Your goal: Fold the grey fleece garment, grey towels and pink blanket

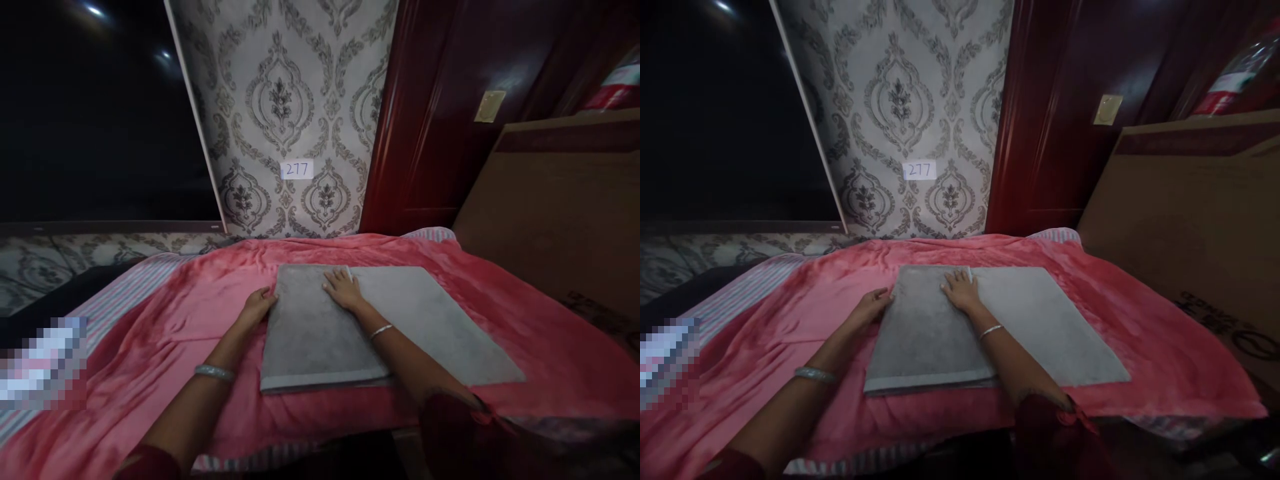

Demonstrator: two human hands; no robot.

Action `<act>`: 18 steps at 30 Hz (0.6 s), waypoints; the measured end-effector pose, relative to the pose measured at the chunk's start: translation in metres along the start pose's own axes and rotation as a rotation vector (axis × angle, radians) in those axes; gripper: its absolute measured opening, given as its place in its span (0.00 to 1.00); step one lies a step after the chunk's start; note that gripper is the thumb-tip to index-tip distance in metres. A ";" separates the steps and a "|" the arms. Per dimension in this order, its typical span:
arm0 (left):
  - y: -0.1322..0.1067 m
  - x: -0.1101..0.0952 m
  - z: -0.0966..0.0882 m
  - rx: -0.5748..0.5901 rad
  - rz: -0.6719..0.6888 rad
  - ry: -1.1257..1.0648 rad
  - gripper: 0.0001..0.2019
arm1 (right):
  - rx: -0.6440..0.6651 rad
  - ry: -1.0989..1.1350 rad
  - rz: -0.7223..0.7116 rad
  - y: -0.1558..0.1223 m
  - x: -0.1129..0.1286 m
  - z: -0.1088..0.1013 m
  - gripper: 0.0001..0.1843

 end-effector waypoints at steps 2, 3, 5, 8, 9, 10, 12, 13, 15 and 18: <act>-0.016 0.002 0.002 0.089 -0.061 -0.085 0.27 | -0.010 0.047 -0.072 -0.027 0.009 0.003 0.33; -0.022 0.002 0.004 0.131 -0.086 -0.124 0.24 | -0.010 0.081 -0.138 -0.045 0.017 0.006 0.34; -0.029 0.000 0.010 0.189 -0.127 -0.206 0.20 | 0.002 0.155 -0.302 -0.088 0.035 0.014 0.38; -0.028 -0.007 0.021 0.222 -0.171 -0.285 0.15 | 0.020 0.226 -0.484 -0.149 0.060 0.023 0.48; -0.026 -0.011 0.026 0.231 -0.182 -0.307 0.14 | 0.012 0.237 -0.491 -0.163 0.065 0.025 0.52; -0.024 -0.014 0.030 0.236 -0.190 -0.328 0.14 | -0.003 0.246 -0.473 -0.173 0.069 0.025 0.55; -0.021 -0.020 0.038 0.236 -0.199 -0.360 0.15 | -0.042 0.264 -0.388 -0.180 0.069 0.025 0.56; -0.020 -0.022 0.041 0.230 -0.199 -0.368 0.16 | -0.058 0.274 -0.338 -0.180 0.067 0.025 0.54; -0.019 -0.022 0.044 0.210 -0.205 -0.366 0.17 | -0.065 0.287 -0.266 -0.177 0.062 0.026 0.50; -0.014 -0.019 0.047 0.181 -0.237 -0.316 0.16 | -0.060 0.284 -0.248 -0.173 0.058 0.028 0.48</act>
Point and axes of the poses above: each hand's wrist, its own y-axis towards the middle knuckle, its own z-axis out of the palm, x = y × z, the point moved 6 cm from there along y, towards the middle knuckle, and after that the axes turned 12 degrees about z, right-handed, at the moved point
